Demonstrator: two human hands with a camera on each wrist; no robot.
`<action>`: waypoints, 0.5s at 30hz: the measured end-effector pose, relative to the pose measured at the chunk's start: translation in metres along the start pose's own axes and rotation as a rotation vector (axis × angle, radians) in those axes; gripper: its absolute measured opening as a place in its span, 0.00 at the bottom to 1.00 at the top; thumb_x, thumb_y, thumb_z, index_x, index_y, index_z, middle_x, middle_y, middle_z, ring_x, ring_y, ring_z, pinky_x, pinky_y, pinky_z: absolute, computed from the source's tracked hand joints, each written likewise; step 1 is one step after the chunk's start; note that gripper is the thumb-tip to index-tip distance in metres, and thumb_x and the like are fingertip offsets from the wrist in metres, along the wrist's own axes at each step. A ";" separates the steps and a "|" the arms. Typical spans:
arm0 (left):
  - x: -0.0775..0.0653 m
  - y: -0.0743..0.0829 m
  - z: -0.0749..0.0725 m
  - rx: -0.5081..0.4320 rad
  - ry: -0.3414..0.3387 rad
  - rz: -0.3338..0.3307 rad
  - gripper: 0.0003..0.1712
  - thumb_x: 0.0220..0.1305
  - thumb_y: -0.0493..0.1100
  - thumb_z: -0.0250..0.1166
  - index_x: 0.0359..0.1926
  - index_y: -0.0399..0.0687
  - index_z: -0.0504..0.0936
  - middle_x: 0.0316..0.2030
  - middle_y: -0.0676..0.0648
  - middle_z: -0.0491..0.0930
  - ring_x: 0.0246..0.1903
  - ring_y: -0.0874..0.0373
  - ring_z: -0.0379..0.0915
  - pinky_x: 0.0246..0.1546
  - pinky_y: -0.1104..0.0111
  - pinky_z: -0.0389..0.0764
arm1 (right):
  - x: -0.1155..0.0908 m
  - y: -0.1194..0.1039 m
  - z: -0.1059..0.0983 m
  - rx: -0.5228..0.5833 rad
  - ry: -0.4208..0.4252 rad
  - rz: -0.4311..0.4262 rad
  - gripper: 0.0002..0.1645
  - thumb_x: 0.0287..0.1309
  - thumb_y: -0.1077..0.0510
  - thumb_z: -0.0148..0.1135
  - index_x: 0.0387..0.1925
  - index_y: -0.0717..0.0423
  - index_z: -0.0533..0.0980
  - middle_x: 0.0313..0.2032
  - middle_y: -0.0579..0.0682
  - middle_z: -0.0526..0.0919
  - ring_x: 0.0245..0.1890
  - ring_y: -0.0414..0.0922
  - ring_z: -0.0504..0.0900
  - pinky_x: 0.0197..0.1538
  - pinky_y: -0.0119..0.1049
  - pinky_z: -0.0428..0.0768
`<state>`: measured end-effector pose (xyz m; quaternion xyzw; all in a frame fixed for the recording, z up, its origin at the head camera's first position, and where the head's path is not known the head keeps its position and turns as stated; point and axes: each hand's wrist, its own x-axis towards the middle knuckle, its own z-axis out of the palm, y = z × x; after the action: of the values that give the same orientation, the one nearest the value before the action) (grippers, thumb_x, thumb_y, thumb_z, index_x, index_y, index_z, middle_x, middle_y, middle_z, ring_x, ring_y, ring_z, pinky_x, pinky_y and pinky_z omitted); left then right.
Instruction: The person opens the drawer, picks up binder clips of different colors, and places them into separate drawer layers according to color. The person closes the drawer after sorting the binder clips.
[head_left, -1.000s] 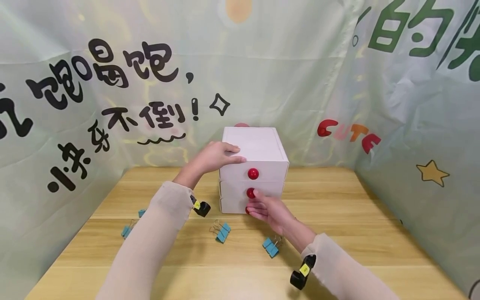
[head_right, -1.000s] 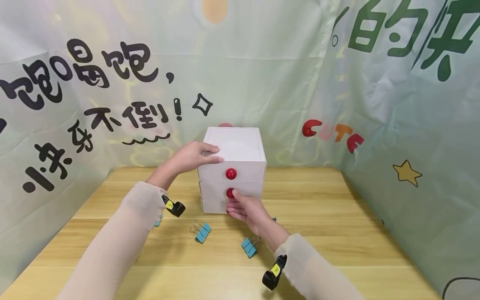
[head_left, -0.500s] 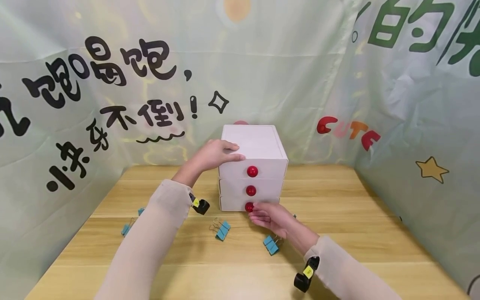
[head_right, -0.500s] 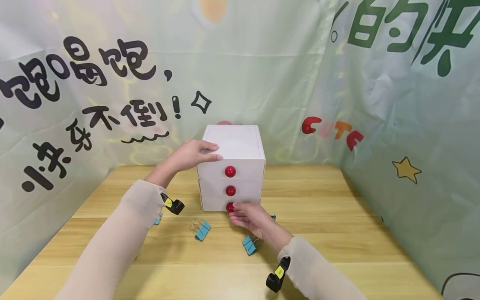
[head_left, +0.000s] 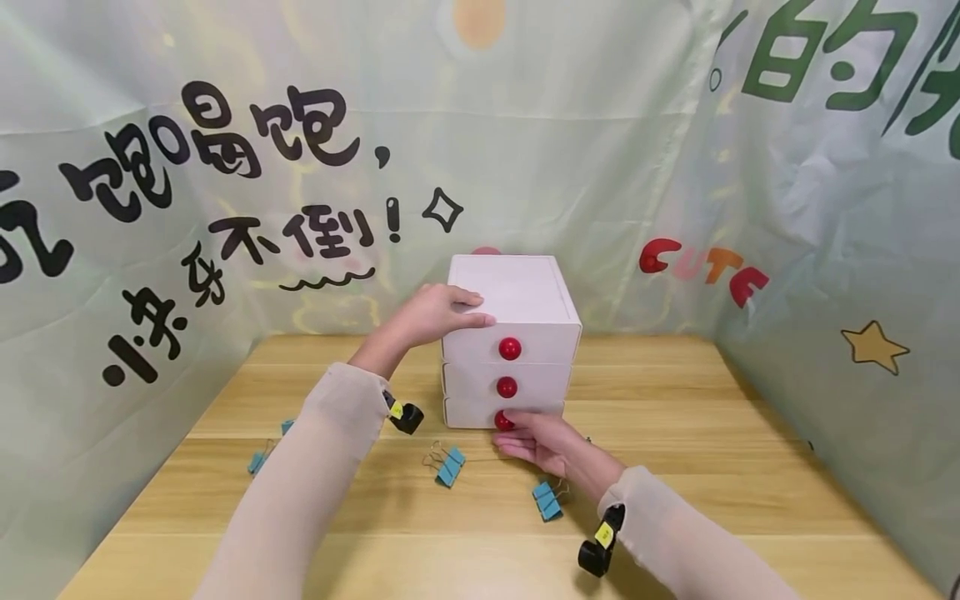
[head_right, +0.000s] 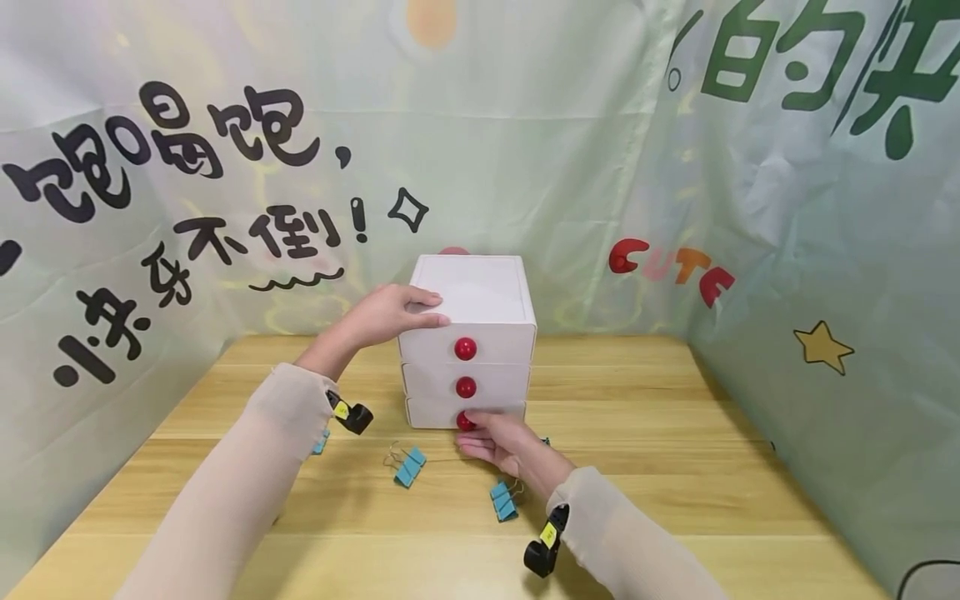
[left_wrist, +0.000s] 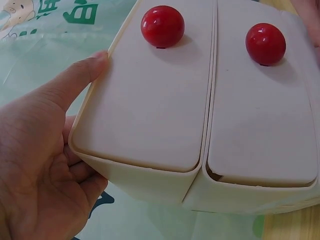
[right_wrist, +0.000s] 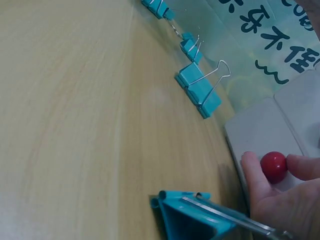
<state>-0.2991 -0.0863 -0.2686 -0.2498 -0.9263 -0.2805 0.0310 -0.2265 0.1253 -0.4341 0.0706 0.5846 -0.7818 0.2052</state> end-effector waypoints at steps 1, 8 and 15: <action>0.000 0.000 0.000 0.000 -0.001 -0.002 0.37 0.56 0.67 0.68 0.60 0.52 0.81 0.59 0.50 0.78 0.61 0.54 0.70 0.59 0.60 0.72 | 0.001 0.000 0.000 0.007 0.005 0.000 0.22 0.68 0.58 0.59 0.56 0.71 0.70 0.46 0.70 0.81 0.46 0.57 0.84 0.50 0.45 0.81; 0.001 0.000 -0.002 0.014 0.010 0.014 0.36 0.57 0.66 0.67 0.60 0.51 0.81 0.59 0.49 0.78 0.61 0.53 0.70 0.59 0.60 0.72 | 0.004 0.002 -0.002 0.032 0.012 -0.008 0.22 0.66 0.59 0.61 0.55 0.70 0.70 0.45 0.70 0.82 0.45 0.57 0.85 0.49 0.44 0.81; 0.001 0.000 0.000 0.018 0.001 0.011 0.36 0.57 0.67 0.67 0.60 0.52 0.80 0.59 0.50 0.77 0.62 0.54 0.69 0.60 0.60 0.71 | 0.004 0.005 -0.004 0.031 0.019 -0.009 0.21 0.66 0.60 0.60 0.54 0.70 0.70 0.45 0.70 0.82 0.45 0.57 0.85 0.50 0.44 0.81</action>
<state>-0.3002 -0.0859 -0.2686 -0.2546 -0.9273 -0.2721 0.0351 -0.2286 0.1269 -0.4415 0.0786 0.5745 -0.7910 0.1952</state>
